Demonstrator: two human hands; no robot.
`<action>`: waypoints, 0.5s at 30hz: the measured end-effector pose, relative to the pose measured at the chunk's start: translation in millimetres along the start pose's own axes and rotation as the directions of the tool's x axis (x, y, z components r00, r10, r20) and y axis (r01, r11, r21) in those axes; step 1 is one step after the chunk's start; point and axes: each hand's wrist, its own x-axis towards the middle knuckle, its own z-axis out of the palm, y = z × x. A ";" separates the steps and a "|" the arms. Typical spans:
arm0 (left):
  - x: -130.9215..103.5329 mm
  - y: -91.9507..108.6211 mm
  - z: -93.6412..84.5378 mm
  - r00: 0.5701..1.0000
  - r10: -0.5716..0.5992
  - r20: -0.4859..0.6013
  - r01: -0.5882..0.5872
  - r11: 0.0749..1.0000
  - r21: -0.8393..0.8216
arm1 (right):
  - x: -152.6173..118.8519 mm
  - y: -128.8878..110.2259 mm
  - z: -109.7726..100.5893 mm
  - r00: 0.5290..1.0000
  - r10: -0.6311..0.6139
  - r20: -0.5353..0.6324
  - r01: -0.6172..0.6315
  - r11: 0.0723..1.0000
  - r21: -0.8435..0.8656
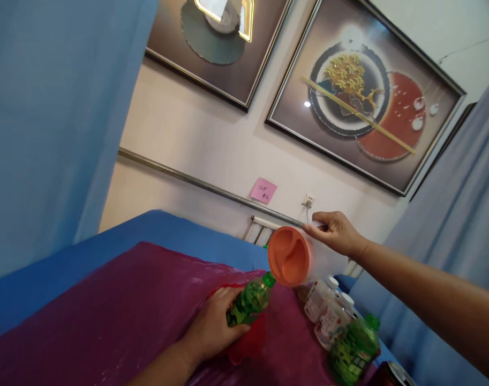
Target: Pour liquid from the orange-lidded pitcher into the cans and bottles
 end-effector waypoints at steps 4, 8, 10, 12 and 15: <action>2.8 -1.8 2.4 0.999 -0.027 -0.019 0.027 1.000 -0.003 | -22.3 29.8 19.5 0.913 0.269 -0.308 -0.241 0.962 0.125; 5.2 -3.9 5.0 0.997 -0.071 -0.022 0.070 0.997 -0.031 | -65.0 54.8 64.7 0.687 0.588 -0.427 -0.450 0.805 0.386; 6.2 -5.8 5.9 0.997 -0.068 -0.022 0.066 0.996 -0.054 | -89.9 61.0 92.6 0.626 0.665 -0.406 -0.475 0.739 0.477; 7.6 -7.8 6.3 0.997 -0.063 -0.034 0.061 0.996 -0.067 | -113.4 63.8 119.6 0.589 0.702 -0.400 -0.497 0.705 0.506; 10.3 -9.5 5.9 0.997 -0.061 -0.054 0.058 0.997 -0.050 | -141.5 63.8 153.2 0.592 0.709 -0.383 -0.518 0.699 0.492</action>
